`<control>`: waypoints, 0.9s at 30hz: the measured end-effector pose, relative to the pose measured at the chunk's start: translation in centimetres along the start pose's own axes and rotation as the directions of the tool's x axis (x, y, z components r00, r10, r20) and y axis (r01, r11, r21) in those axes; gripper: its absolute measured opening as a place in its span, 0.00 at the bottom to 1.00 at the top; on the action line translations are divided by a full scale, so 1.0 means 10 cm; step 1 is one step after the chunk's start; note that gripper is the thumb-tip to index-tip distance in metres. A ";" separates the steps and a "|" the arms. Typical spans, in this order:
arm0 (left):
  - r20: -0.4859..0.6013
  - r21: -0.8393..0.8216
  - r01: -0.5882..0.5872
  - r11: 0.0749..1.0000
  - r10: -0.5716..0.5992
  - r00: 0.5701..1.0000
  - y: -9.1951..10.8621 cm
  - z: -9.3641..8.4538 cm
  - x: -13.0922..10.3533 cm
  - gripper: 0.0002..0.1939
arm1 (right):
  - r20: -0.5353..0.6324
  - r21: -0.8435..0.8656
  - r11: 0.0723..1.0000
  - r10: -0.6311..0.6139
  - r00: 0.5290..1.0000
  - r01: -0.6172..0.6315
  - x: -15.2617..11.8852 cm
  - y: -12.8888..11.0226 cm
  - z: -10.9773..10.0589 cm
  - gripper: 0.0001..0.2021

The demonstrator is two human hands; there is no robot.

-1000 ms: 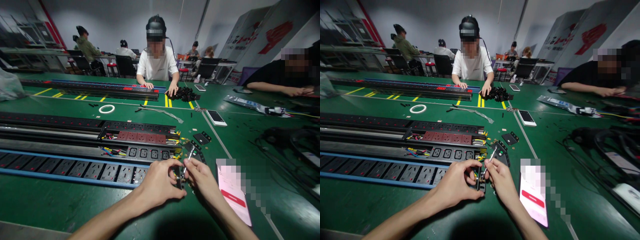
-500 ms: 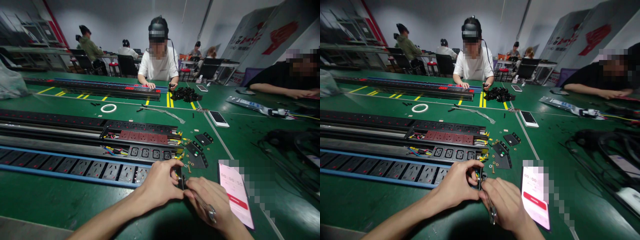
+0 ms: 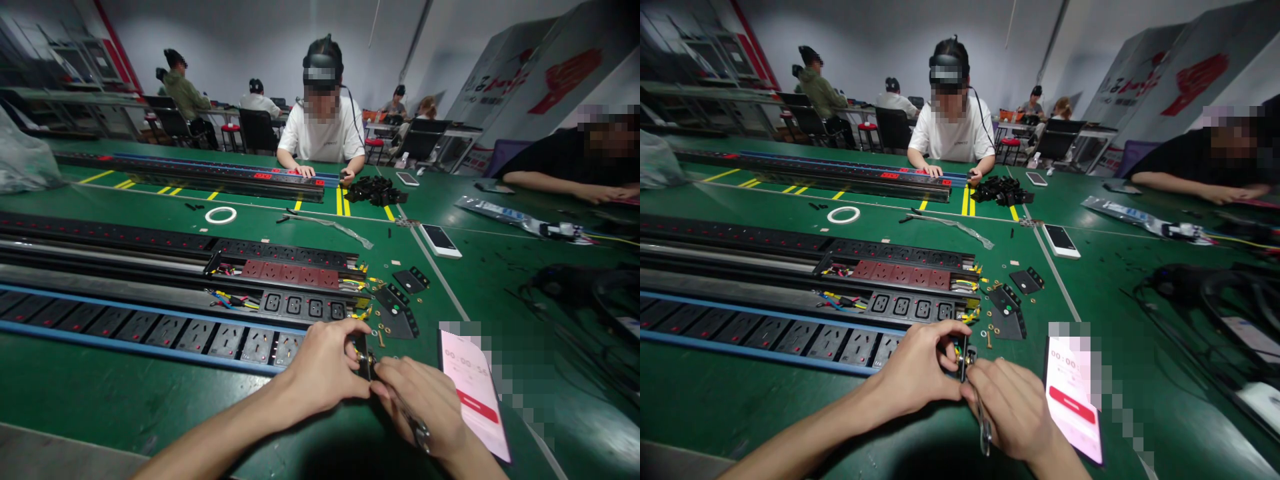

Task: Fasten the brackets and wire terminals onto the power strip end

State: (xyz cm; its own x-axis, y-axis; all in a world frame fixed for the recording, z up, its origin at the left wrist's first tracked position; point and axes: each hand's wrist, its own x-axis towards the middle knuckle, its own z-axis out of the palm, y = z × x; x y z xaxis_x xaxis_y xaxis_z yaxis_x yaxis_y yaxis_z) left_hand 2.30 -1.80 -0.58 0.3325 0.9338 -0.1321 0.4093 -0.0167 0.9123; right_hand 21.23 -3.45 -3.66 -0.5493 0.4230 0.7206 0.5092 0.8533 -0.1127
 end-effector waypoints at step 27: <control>-0.004 -0.023 0.037 0.999 -0.037 0.999 0.06 0.01 -0.01 0.32 | -0.048 0.247 0.735 0.660 0.750 -0.631 -0.03 0.02 0.07 0.10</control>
State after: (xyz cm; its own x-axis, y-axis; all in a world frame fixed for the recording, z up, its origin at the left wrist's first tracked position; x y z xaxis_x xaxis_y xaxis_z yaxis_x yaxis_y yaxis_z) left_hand 2.55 -1.96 -0.08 0.3136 0.9352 -0.1643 0.4020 0.0260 0.9153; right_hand 21.05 -3.23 -4.40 -0.0437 0.8656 0.4989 0.5574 0.4355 -0.7068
